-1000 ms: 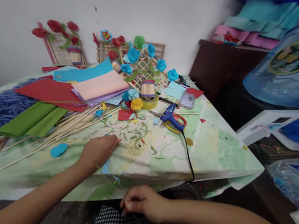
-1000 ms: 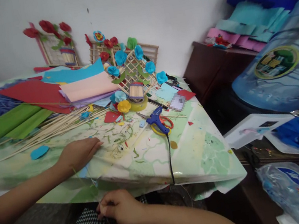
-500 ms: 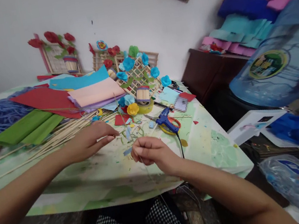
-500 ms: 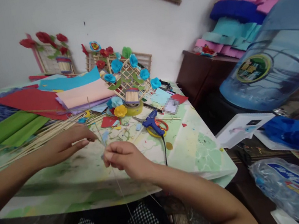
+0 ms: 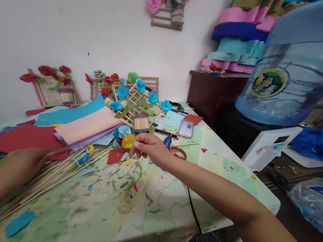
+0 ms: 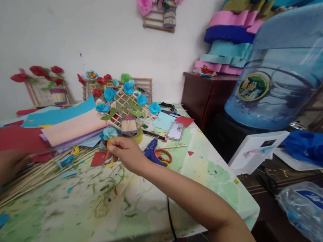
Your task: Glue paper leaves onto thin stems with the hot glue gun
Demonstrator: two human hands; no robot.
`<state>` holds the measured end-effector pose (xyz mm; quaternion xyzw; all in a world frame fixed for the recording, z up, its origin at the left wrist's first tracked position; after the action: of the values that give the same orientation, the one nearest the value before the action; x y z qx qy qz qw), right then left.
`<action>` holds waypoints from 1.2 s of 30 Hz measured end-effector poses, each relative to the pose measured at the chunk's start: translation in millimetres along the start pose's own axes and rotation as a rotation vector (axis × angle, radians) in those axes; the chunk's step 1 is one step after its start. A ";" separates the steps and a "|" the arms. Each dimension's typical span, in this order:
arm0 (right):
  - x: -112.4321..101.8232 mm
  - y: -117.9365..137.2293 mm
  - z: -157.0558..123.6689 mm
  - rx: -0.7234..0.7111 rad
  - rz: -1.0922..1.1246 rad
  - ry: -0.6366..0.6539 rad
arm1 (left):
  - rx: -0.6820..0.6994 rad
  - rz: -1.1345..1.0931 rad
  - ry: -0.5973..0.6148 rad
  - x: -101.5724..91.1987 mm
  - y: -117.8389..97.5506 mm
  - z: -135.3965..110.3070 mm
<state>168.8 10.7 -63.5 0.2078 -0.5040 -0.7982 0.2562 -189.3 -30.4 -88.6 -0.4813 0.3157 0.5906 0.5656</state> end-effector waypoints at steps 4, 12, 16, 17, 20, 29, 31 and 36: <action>-4.2 -11.2 9.0 -0.026 -0.121 0.016 | -0.033 0.028 0.060 9.4 -40.4 6.3; 7.9 -34.4 8.4 -0.041 -0.652 0.211 | -0.143 -0.995 0.298 32.4 -208.3 -17.8; -8.1 -31.4 17.0 -0.091 -0.743 0.351 | -0.231 -1.329 0.341 60.5 -216.9 -16.3; -23.9 -28.7 23.1 -0.117 -0.792 0.325 | -0.288 -1.445 0.352 67.9 -213.4 -16.5; -111.9 -27.5 42.2 0.005 -0.967 -0.061 | -0.479 -1.692 0.419 87.7 -204.8 -22.3; -290.9 -101.9 11.6 0.647 -1.204 -0.638 | -0.643 -1.785 0.473 107.1 -196.9 -29.5; -294.6 -115.2 12.5 0.670 -1.216 -0.647 | -0.653 -1.766 0.469 108.2 -195.1 -28.7; -296.5 -126.6 21.6 0.596 -1.209 -0.589 | -0.655 -1.725 0.489 113.6 -192.3 -30.3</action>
<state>362.7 254.9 -148.3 0.2872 -0.5451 -0.6520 -0.4419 15.8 14.1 -170.9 -0.7928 -0.2196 -0.0881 0.5617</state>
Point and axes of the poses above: each hand's wrist, its own z-axis towards the middle knuckle, its own x-axis out of the palm, y = z × x, the point moved 6 cm from there along z, towards the middle knuckle, and after that the axes turned 7 degrees about -x, right-handed, at the moved point
